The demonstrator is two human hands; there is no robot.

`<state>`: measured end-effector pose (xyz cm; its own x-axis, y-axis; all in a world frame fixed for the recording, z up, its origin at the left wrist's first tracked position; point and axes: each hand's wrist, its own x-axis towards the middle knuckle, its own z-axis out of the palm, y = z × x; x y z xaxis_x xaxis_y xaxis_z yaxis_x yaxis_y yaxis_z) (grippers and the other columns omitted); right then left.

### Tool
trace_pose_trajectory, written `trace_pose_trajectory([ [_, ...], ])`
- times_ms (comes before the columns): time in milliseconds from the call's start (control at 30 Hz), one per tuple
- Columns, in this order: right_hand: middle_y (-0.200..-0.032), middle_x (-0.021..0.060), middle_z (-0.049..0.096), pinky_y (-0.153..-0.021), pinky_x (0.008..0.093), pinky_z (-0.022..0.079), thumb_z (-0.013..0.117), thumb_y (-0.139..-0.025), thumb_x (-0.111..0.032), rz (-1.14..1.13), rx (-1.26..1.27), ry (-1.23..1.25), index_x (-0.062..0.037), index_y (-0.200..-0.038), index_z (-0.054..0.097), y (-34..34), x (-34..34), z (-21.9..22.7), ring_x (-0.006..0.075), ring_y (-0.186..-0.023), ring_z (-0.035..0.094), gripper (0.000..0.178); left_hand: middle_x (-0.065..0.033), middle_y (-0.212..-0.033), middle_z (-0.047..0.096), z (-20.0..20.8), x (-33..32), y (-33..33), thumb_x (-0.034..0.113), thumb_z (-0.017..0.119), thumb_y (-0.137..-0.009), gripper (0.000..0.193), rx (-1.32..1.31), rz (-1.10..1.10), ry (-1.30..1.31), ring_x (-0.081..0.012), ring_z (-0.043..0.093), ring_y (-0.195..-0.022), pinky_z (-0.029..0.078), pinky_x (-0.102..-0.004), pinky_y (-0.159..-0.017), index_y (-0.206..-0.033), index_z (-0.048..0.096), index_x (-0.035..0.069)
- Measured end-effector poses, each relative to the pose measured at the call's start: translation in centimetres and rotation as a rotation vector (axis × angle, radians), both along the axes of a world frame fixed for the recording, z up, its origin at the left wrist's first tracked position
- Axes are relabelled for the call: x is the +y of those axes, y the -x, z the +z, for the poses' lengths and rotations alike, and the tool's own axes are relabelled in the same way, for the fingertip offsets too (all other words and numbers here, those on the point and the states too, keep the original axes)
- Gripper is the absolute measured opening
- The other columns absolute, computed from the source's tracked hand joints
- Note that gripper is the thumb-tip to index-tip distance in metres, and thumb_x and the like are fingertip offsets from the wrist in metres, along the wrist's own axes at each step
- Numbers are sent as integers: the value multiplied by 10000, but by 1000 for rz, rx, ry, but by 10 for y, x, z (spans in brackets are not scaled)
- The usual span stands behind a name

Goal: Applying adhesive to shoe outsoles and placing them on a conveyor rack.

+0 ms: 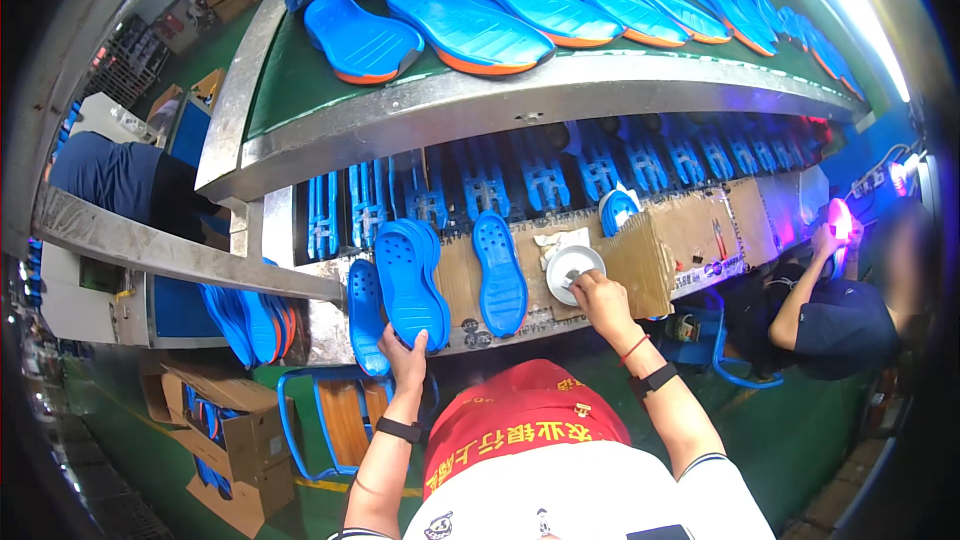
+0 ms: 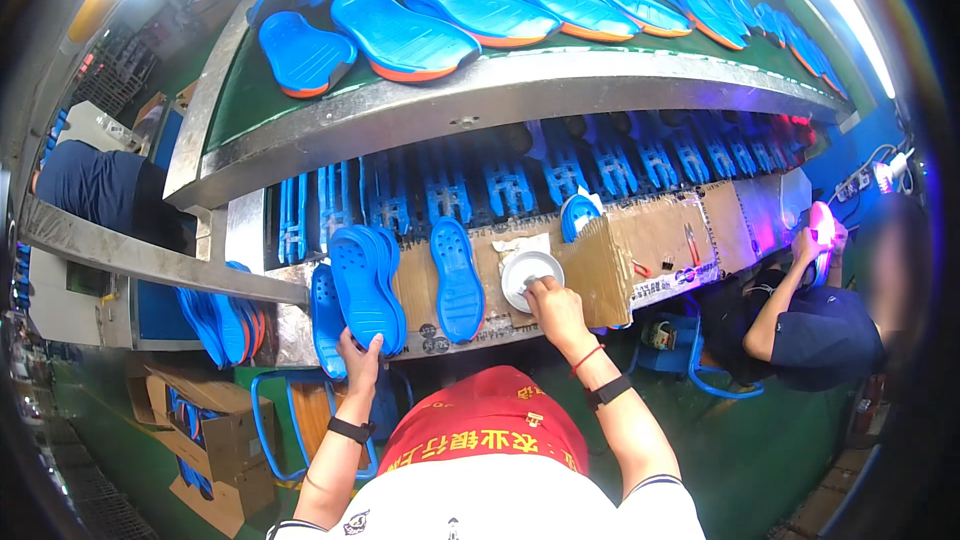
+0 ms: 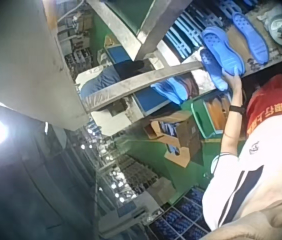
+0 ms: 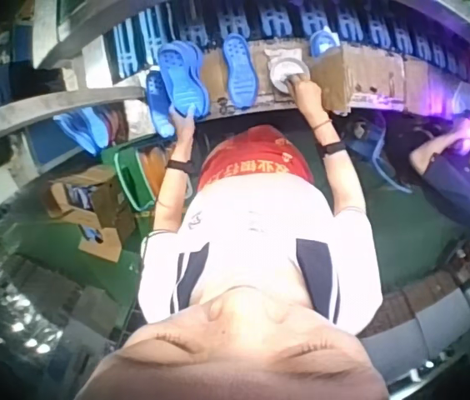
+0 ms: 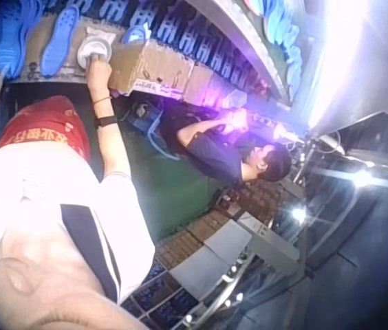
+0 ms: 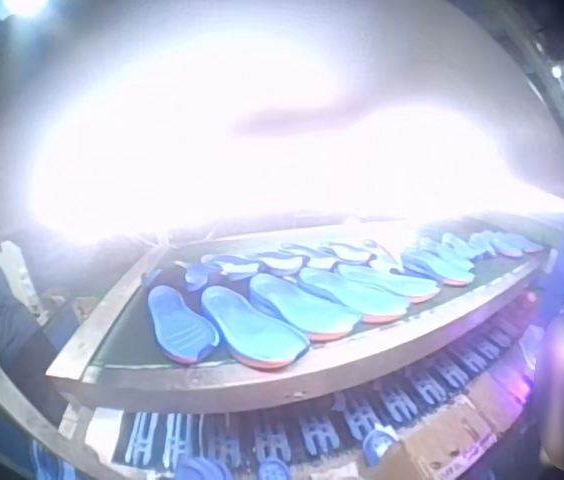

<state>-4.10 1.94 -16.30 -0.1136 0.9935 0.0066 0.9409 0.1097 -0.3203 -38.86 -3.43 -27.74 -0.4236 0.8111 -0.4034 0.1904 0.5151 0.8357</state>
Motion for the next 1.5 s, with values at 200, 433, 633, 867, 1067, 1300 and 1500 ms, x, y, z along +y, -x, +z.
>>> trace_pose_trajectory([
  [200,-834,120,624,-610,435,527,641,-840,-195,20,-33,34,-59,-840,633,0,1,-6,340,-689,642,137,-69,-994,531,26,14,40,60,623,-888,312,-353,-8,41,-185,612,-820,551,-285,-752,-1172,526,-26],
  [433,-835,128,627,-630,440,524,646,-836,-196,-7,39,14,-50,-822,649,0,-2,-4,349,-693,640,147,-129,-1071,591,45,23,45,107,677,-860,328,-253,-4,2,-218,645,-906,549,-312,-789,-1131,563,-37],
  [633,-831,130,628,-640,446,518,646,-835,-194,-21,67,8,-48,-809,658,0,-2,0,358,-699,637,149,-138,-980,669,26,34,54,119,695,-843,341,-218,-327,0,-210,660,-881,528,-307,-787,-1122,584,-41],
  [867,-829,124,632,-641,438,517,649,-830,-183,-45,87,-5,-53,-812,659,-1,-7,7,343,-703,640,132,-149,-1198,552,96,32,65,35,593,-902,460,-859,-158,141,-250,621,-1015,552,-400,-805,-1288,344,56],
  [1067,-830,116,647,-648,421,517,657,-822,-160,-84,116,-26,-61,-819,662,0,-8,19,332,-725,645,99,-135,-1302,474,155,24,9,-82,629,-821,675,-820,-219,-101,-262,549,-1155,565,-416,-839,-1372,271,74],
  [1300,-842,120,662,-645,343,518,695,-786,-67,-101,495,-128,-35,-828,648,33,-15,105,288,-741,659,71,-151,-1189,535,195,37,-54,-115,619,-806,586,-650,-193,-325,-216,598,-1053,582,-349,-811,-1313,342,-18],
  [1500,-862,115,663,-544,296,521,731,-748,-25,185,576,-214,-34,-869,636,72,-22,156,241,-660,664,154,-153,-1033,633,221,41,-74,-47,663,-806,517,-431,-286,-391,-200,663,-910,574,-306,-775,-1240,381,-58],
])
